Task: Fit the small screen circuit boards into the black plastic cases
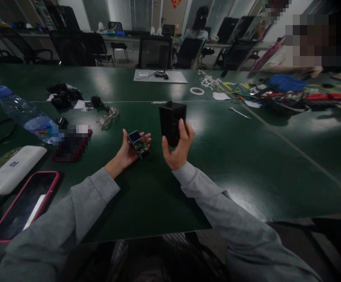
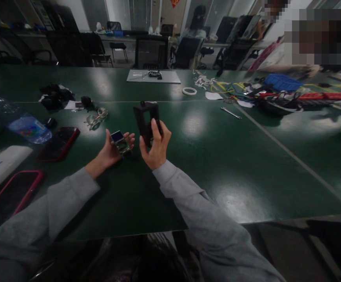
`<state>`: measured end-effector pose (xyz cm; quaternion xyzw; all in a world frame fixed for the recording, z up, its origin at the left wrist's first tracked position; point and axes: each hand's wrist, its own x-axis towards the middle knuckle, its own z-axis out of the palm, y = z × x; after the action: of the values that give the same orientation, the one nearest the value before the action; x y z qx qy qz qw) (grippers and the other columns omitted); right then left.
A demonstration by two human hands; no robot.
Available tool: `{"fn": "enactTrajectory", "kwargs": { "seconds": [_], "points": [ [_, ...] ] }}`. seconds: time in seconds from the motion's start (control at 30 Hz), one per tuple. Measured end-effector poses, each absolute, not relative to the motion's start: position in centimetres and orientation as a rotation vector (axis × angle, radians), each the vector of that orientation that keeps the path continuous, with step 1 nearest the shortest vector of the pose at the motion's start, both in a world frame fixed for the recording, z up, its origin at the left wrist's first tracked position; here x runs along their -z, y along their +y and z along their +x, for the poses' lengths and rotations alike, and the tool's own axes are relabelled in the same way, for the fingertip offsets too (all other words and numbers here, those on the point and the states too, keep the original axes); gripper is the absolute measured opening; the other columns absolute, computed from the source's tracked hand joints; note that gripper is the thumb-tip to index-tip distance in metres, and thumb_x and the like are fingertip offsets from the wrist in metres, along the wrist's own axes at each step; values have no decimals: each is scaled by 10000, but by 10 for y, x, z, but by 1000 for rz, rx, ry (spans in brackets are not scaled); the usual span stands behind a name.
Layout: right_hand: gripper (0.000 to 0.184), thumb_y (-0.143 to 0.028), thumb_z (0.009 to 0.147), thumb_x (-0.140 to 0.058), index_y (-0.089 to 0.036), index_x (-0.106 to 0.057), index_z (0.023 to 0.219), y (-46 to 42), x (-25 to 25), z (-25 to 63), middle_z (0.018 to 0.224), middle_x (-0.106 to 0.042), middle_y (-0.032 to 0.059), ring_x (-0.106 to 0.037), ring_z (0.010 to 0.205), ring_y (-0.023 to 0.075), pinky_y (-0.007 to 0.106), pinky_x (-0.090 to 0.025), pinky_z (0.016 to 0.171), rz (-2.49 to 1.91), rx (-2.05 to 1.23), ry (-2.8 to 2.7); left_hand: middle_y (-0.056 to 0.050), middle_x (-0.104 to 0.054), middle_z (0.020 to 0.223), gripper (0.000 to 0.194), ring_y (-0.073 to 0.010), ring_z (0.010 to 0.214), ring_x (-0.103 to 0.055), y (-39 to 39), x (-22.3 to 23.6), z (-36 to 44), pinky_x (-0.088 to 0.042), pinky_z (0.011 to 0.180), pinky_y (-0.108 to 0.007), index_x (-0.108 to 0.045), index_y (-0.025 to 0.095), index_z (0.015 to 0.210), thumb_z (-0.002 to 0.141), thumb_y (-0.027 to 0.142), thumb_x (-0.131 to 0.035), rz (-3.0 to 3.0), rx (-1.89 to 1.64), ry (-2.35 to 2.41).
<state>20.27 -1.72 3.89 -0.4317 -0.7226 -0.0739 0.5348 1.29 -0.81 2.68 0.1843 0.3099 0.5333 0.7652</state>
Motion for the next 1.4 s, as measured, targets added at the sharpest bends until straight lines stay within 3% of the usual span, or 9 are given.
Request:
{"fn": "enactTrajectory", "kwargs": {
  "seconds": [0.2,0.47,0.63,0.87,1.03,1.17,1.3,1.4],
  "points": [
    [662,-299,916,-466,-224,-219,1526,6,-19,213,1339,-397,160,-411,1229,325,575,-405,1016,-1180,148,-1857,-124,-663,1257,789,-233,1180,-615,-8,-27,12,-482,1025,-375,-549,133,1307,866,751,-332,398,-1129,654],
    [567,-276,856,-527,-146,-449,1402,10,0,207,1166,-506,176,-467,1061,312,505,-481,860,-1377,74,-2116,-143,-658,1260,805,-244,1216,-595,-7,-26,11,-477,1030,-402,-483,127,1379,885,735,-294,440,-1107,639],
    [521,-410,931,-451,-175,-418,1395,9,-11,211,1267,-470,165,-431,1179,311,544,-427,956,-1342,158,-1825,-151,-653,1266,802,-247,1212,-598,-10,-30,11,-473,1029,-408,-475,124,1385,893,727,-279,442,-1090,638],
    [384,-356,980,-378,-157,-433,1304,-18,-19,192,1223,-524,154,-453,1183,247,488,-412,1025,-1051,84,-1696,-150,-688,1204,791,-245,1141,-641,-14,-33,9,-495,997,-399,-531,108,1322,895,724,-279,451,-1085,640],
    [597,-503,905,-540,-136,-412,1358,-42,-12,153,1279,-502,183,-461,1233,299,522,-437,1034,-986,-112,-1998,-145,-711,1145,808,-259,1117,-651,-17,-32,6,-497,991,-429,-559,125,1302,893,734,-222,512,-1062,696],
    [770,-362,827,-667,-100,-301,1451,-43,-7,140,1377,-445,219,-405,1333,321,529,-403,1095,-1034,-238,-2125,-142,-712,1138,848,-276,1122,-641,-19,-31,7,-484,1005,-452,-604,142,1246,851,789,-223,614,-1030,712],
    [676,-221,844,-588,-96,-305,1444,-34,-4,143,1370,-481,200,-476,1292,267,465,-417,1100,-1044,-348,-2010,-122,-716,1108,776,-272,1119,-635,-16,-27,9,-472,1014,-442,-640,168,1151,861,774,-250,692,-1031,758],
    [630,-224,846,-565,-103,-340,1422,-29,-3,147,1364,-495,190,-506,1257,257,451,-423,1090,-1080,-319,-1891,-119,-711,1086,634,-245,1105,-633,-10,-19,6,-456,1024,-395,-648,164,1081,875,707,-394,800,-1196,840]
  ]
}}
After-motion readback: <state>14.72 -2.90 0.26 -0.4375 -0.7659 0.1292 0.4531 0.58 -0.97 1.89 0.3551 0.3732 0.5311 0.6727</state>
